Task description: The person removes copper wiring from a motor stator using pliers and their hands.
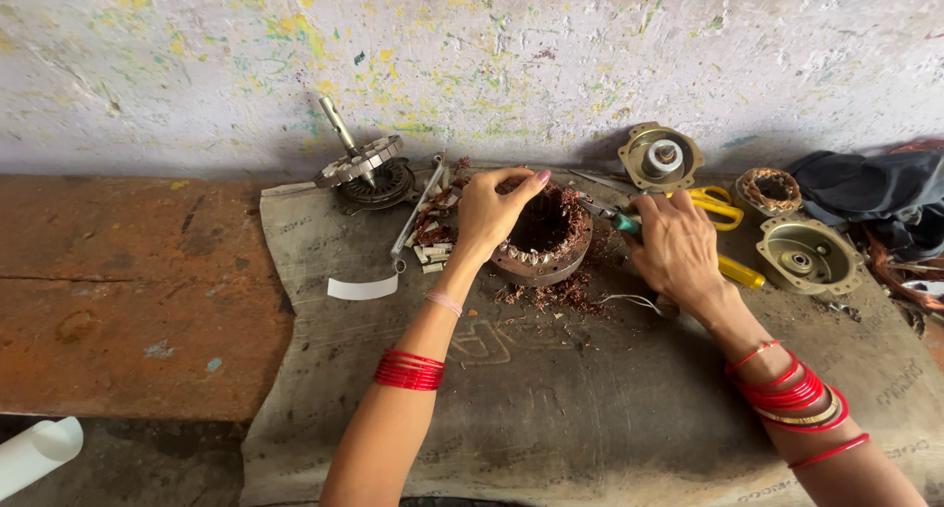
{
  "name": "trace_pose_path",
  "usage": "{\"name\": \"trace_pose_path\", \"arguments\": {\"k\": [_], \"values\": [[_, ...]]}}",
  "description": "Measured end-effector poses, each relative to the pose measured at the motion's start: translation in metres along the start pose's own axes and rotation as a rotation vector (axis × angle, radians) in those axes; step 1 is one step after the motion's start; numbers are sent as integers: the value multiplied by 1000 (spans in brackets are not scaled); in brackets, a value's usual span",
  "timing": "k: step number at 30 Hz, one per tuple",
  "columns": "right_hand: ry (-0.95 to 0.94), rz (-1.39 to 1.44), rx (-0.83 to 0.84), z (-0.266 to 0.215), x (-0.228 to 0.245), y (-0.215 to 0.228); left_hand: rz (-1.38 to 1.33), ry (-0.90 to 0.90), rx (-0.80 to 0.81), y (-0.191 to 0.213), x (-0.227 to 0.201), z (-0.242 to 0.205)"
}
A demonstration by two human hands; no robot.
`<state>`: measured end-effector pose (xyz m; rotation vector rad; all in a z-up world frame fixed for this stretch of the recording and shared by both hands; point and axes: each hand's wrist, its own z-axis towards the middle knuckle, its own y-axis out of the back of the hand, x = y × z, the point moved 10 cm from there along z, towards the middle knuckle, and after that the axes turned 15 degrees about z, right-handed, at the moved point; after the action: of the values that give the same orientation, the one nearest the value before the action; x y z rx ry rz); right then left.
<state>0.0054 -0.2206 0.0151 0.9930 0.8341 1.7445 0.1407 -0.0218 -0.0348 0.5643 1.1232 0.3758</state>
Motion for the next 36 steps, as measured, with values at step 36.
{"name": "trace_pose_path", "arguments": {"k": [36], "values": [[-734, 1330, 1344, -15, -49, -74, -186, 9, 45, 0, -9, -3]]}}
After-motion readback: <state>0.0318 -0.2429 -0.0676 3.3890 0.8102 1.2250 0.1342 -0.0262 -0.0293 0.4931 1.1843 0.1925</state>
